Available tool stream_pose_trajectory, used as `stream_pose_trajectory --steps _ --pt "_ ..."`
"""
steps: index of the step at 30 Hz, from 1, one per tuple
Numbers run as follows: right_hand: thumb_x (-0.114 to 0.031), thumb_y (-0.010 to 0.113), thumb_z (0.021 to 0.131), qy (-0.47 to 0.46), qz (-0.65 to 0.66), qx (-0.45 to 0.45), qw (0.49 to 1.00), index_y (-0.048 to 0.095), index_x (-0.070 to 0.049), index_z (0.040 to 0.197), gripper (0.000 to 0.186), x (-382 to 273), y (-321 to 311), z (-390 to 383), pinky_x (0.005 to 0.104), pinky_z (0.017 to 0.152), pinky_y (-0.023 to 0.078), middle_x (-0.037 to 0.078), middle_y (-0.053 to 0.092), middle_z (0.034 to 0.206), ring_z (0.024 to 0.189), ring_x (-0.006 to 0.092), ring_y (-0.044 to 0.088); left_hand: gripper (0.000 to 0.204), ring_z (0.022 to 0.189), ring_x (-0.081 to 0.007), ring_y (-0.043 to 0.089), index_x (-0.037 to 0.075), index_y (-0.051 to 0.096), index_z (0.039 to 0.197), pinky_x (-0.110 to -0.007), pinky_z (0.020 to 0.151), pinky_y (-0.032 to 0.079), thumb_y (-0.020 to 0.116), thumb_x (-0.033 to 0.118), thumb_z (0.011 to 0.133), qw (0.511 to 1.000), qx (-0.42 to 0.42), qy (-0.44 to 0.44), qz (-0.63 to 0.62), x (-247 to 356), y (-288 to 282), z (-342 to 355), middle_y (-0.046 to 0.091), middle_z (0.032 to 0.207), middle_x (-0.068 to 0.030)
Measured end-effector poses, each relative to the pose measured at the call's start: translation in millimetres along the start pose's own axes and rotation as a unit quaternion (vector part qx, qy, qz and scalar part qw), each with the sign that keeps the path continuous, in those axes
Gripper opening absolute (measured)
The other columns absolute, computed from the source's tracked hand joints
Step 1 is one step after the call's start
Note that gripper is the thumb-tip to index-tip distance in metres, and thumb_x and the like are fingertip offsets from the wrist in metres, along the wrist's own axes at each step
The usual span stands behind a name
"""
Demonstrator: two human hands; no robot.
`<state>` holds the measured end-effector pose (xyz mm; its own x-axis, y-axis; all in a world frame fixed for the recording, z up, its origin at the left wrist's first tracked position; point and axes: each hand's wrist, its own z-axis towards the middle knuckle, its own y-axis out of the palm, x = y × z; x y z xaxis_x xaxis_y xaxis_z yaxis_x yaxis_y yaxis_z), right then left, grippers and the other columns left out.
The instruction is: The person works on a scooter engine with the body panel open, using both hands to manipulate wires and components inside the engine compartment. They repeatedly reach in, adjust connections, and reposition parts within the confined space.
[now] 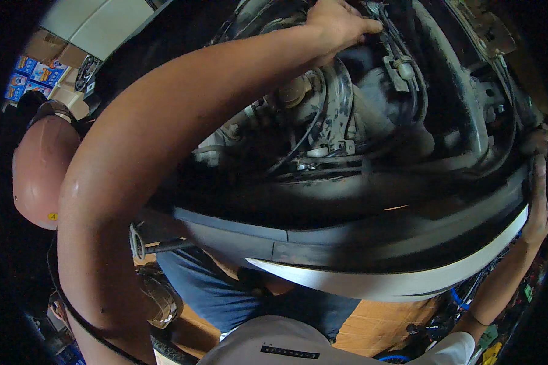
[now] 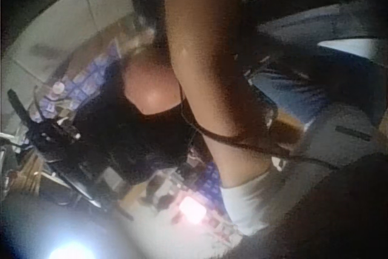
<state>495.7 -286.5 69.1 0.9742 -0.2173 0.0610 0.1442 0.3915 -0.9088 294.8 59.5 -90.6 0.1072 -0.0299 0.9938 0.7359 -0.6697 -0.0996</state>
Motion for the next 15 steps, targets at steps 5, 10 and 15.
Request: stream_pose_trajectory --steps 5,10,15 --pt "-0.026 0.051 0.105 0.004 0.035 0.017 0.999 0.058 0.002 0.137 0.043 3.5 6.3 0.1 0.0372 0.114 0.037 0.016 0.06 0.137 0.13 0.0273 0.055 0.033 0.095 -0.0389 0.06 0.002 0.065 0.112 -0.048 0.081 0.05 0.074 0.017 0.085 0.884 0.062 0.345 0.31 19.8 -12.6 -10.5 0.06 0.097 -0.0185" --pt "-0.013 0.049 0.099 0.005 0.072 0.007 0.997 0.064 0.01 0.119 0.034 -14.2 2.2 13.2 0.0421 0.114 0.031 0.022 0.062 0.127 0.127 0.0331 0.054 0.027 0.098 -0.0397 0.059 0.001 0.069 0.104 -0.05 0.083 0.048 0.073 0.019 0.085 0.821 -0.02 0.414 0.393 27.5 -19.7 5.3 0.053 0.109 -0.022" --pt "-0.016 0.051 0.094 -0.084 0.082 0.009 0.993 0.059 0.009 0.095 0.026 -36.6 2.6 30.1 0.0402 0.103 0.036 0.018 0.06 0.099 0.103 0.0288 0.055 0.03 0.104 -0.0403 0.058 0.004 0.072 0.105 -0.049 0.087 0.049 0.074 0.025 0.084 0.807 -0.111 0.37 0.447 33.6 -21.8 26.0 0.053 0.115 -0.0228"
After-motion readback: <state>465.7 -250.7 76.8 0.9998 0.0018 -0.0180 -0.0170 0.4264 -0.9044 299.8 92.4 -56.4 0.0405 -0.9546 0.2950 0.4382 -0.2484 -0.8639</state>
